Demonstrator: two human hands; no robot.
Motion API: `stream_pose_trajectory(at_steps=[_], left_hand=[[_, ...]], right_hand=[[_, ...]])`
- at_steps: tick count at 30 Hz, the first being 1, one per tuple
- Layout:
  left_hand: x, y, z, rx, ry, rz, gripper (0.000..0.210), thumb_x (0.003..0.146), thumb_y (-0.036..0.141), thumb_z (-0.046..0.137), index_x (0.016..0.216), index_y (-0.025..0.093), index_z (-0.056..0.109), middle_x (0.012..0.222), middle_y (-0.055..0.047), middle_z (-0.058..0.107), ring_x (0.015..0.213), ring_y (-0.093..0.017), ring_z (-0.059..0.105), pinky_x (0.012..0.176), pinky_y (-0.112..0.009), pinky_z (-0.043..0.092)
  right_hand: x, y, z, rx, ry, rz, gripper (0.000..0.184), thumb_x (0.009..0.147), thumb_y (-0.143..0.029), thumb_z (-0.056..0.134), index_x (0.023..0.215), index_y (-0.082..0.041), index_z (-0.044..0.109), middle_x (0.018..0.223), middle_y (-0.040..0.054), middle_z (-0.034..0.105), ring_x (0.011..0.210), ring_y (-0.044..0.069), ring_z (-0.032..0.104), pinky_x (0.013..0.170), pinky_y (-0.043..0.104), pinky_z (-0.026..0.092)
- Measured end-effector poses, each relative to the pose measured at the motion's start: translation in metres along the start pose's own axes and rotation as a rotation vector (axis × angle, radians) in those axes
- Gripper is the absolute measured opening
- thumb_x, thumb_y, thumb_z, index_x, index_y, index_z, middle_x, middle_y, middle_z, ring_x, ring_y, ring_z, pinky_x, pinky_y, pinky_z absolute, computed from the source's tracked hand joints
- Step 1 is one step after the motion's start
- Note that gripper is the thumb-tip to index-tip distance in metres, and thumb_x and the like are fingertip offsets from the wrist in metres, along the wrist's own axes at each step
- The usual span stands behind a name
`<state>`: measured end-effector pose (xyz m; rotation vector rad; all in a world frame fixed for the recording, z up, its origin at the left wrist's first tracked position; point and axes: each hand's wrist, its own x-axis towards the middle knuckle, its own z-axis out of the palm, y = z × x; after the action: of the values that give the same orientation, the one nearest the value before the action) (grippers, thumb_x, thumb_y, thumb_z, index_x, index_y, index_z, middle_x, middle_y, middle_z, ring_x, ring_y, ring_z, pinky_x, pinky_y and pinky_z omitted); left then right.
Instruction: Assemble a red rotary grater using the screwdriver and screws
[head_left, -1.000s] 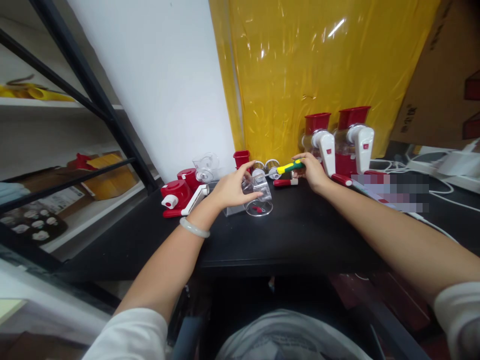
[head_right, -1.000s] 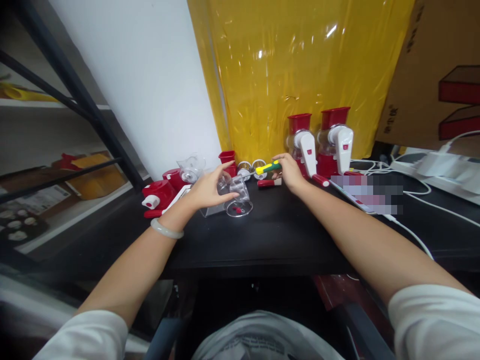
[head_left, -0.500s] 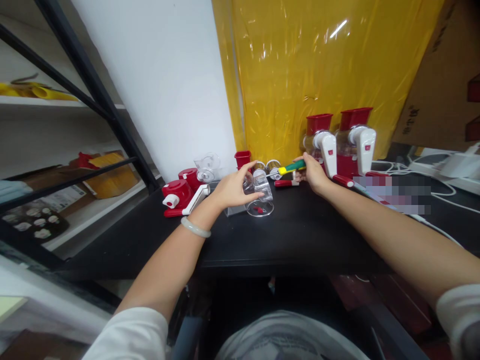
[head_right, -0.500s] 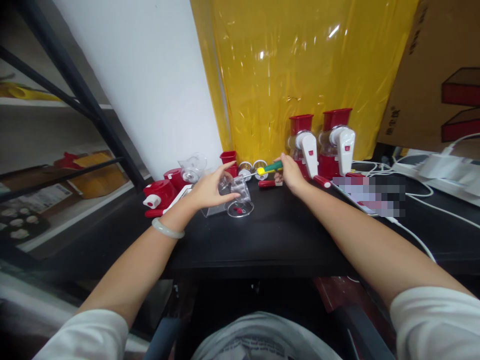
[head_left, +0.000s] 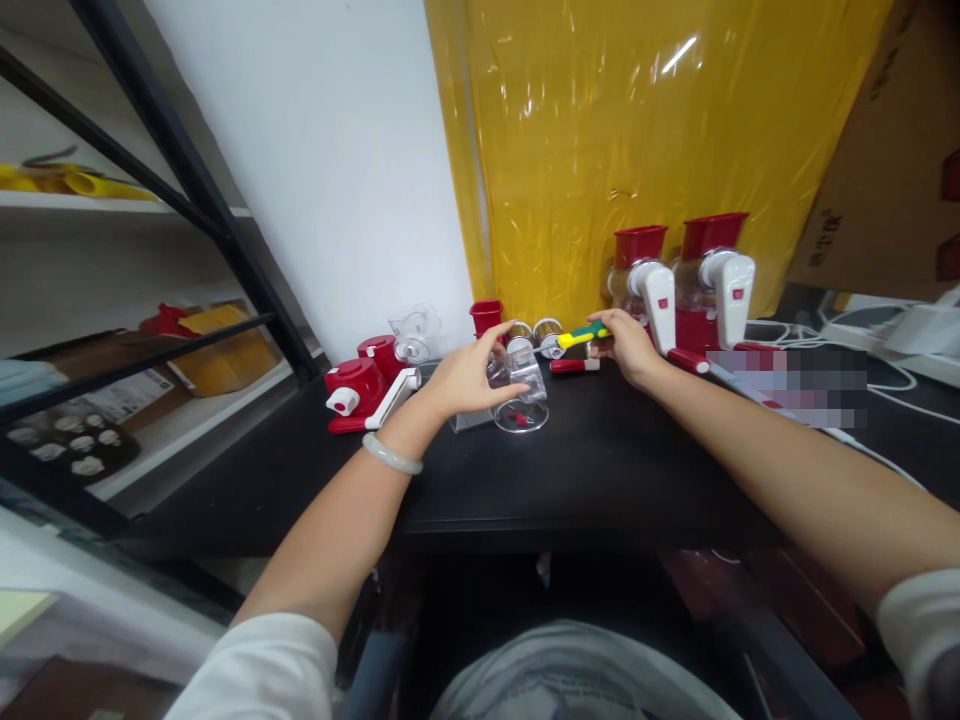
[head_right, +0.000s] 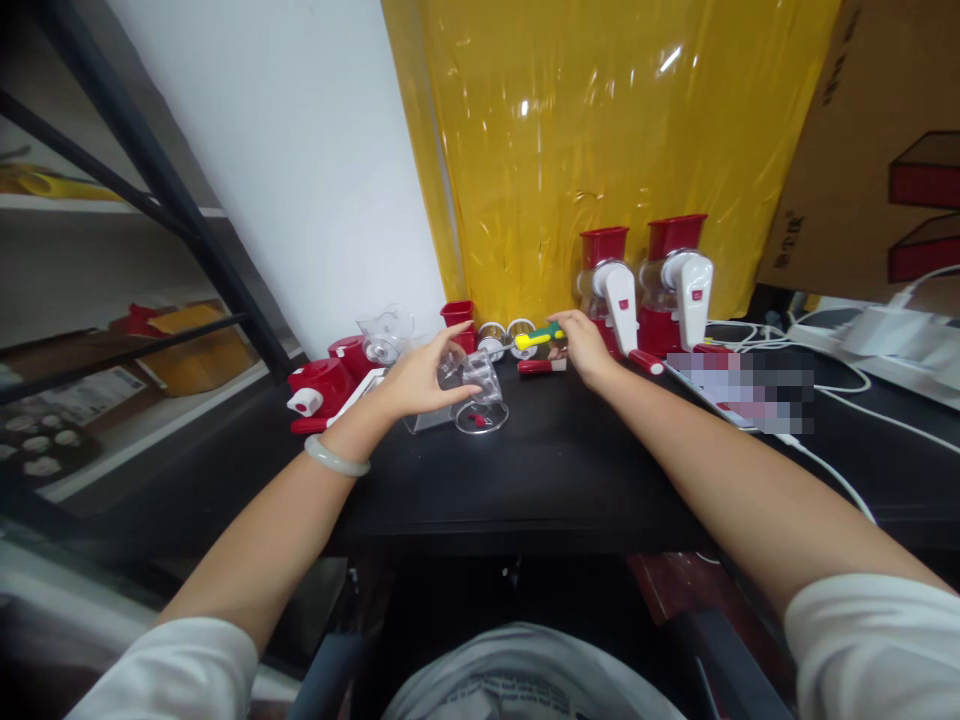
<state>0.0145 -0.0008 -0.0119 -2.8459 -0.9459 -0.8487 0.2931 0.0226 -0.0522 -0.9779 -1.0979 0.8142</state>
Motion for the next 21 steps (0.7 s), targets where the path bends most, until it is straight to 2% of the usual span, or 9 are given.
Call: stream_pose_trajectory(at_steps=[5,10,12,14,17,21], left_hand=[[0.0002,0.0003,-0.0001,-0.006,0.004,0.008,0.09,0.078,0.053,0.072,0.149,0.022,0.025,0.108,-0.009,0.066,0.097,-0.029,0.063,0.083,-0.04,0.049],[0.0003,0.0009,-0.0002,-0.01,0.001,0.005,0.091,0.078,0.053,0.072,0.149,0.022,0.025,0.109,-0.009,0.065,0.095,-0.029,0.064,0.081,-0.04,0.049],[0.0002,0.0014,-0.0004,-0.009,-0.005,-0.002,0.091,0.078,0.053,0.072,0.149,0.023,0.025,0.109,-0.01,0.066,0.097,-0.03,0.064,0.081,-0.041,0.049],[0.0002,0.0018,-0.0007,-0.007,-0.007,-0.008,0.091,0.077,0.053,0.071,0.149,0.023,0.025,0.11,-0.01,0.065,0.098,-0.03,0.063,0.081,-0.041,0.049],[0.0001,0.0017,-0.0009,-0.006,-0.009,-0.008,0.091,0.078,0.054,0.071,0.15,0.023,0.025,0.11,-0.01,0.065,0.097,-0.03,0.064,0.081,-0.04,0.049],[0.0001,0.0011,-0.001,-0.007,-0.006,0.0,0.091,0.078,0.055,0.07,0.149,0.023,0.025,0.109,-0.009,0.065,0.096,-0.029,0.064,0.08,-0.039,0.049]], right_hand=[[-0.002,-0.0003,0.001,0.027,0.016,0.014,0.012,0.087,-0.031,0.052,0.085,-0.019,0.057,0.058,-0.0041,0.051,0.041,0.009,0.049,0.042,0.023,0.044],[-0.0009,0.0061,-0.0012,-0.002,-0.025,-0.054,0.033,0.082,-0.054,0.06,0.083,-0.021,0.055,0.047,-0.0071,0.043,0.036,0.009,0.044,0.038,0.023,0.037],[-0.0001,0.0082,-0.0017,-0.042,-0.011,-0.1,0.039,0.08,-0.06,0.059,0.081,-0.022,0.055,0.044,-0.0078,0.039,0.033,0.009,0.039,0.035,0.023,0.033],[0.0005,0.0089,-0.0016,-0.049,0.009,-0.087,0.04,0.082,-0.062,0.054,0.081,-0.022,0.055,0.045,-0.0069,0.04,0.033,0.01,0.039,0.035,0.024,0.033],[0.0005,0.0072,-0.0007,-0.003,0.006,0.006,0.031,0.085,-0.052,0.045,0.088,-0.022,0.054,0.051,-0.0035,0.05,0.039,0.013,0.05,0.039,0.026,0.04],[-0.0003,0.0036,0.0002,0.025,0.007,0.016,0.019,0.077,-0.033,0.046,0.091,-0.021,0.054,0.059,-0.0018,0.056,0.045,0.014,0.057,0.046,0.027,0.045]])
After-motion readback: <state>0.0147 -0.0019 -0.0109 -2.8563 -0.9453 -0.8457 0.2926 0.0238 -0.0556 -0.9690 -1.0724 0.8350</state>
